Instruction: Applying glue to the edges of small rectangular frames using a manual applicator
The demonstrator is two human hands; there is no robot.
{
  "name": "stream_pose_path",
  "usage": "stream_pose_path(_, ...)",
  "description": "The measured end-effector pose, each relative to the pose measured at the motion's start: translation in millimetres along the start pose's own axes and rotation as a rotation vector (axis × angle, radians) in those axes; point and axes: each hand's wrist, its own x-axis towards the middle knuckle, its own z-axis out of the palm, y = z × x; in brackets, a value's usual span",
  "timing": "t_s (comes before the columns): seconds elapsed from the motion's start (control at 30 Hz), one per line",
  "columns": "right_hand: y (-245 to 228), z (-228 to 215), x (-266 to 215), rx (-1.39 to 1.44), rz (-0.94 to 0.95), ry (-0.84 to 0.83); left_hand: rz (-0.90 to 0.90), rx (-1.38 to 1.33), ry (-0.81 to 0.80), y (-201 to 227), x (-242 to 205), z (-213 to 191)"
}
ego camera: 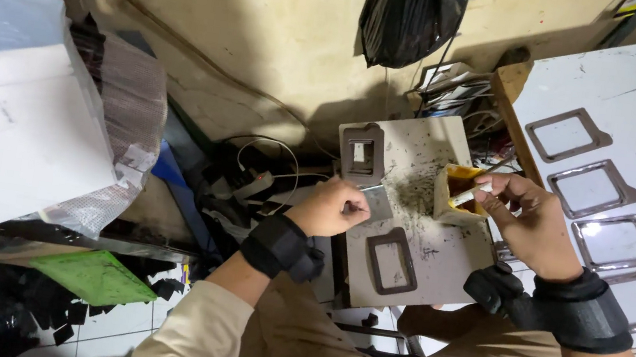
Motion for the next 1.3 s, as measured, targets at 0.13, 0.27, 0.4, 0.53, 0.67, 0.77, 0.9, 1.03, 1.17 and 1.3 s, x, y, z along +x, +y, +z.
stream_pose_path(0.13,-18.0,4.6,-5.0,0.009,-0.122,-0.021,-0.073,-0.027,0.009,34.2,-3.5,-14.4)
stream_pose_path(0.27,-33.4,7.8,-11.7,-0.069,-0.342,-0.024,-0.205,-0.525,-0.218,64.9,-7.0,-17.9)
stream_pose_path(0.4,-40.3,7.7,-15.5,-0.142,-0.498,-0.027,-0.371,-0.749,-0.312,88.2,-7.3,-17.8)
stream_pose_path(0.53,-45.6,11.1,-18.9,-0.207,-0.547,-0.039,-0.404,-0.770,-0.310,103.0,-5.2,-20.7)
stream_pose_path(0.67,-34.8,19.8,-16.5,-0.180,-0.641,-0.012,-0.424,-0.736,-0.348,109.9,-5.2,-23.9)
stream_pose_path(0.77,-32.4,22.3,-15.3,-0.210,-0.683,-0.004,-0.420,-0.746,-0.352,107.9,-5.1,-21.1)
stream_pose_path(0.9,-29.6,25.2,-14.1,-0.264,-0.707,0.011,-0.411,-0.723,-0.334,112.7,-5.8,-25.3)
stream_pose_path(1.03,-33.0,23.6,-16.3,-0.273,-0.714,0.014,-0.405,-0.766,-0.328,107.5,-7.3,-24.6)
stream_pose_path(1.17,-34.2,19.9,-19.8,-0.309,-0.731,-0.004,-0.404,-0.803,-0.298,101.1,-7.6,-22.6)
stream_pose_path(1.3,-38.6,16.9,-24.4,-0.347,-0.766,-0.007,-0.382,-0.796,-0.279,103.6,-7.4,-28.3)
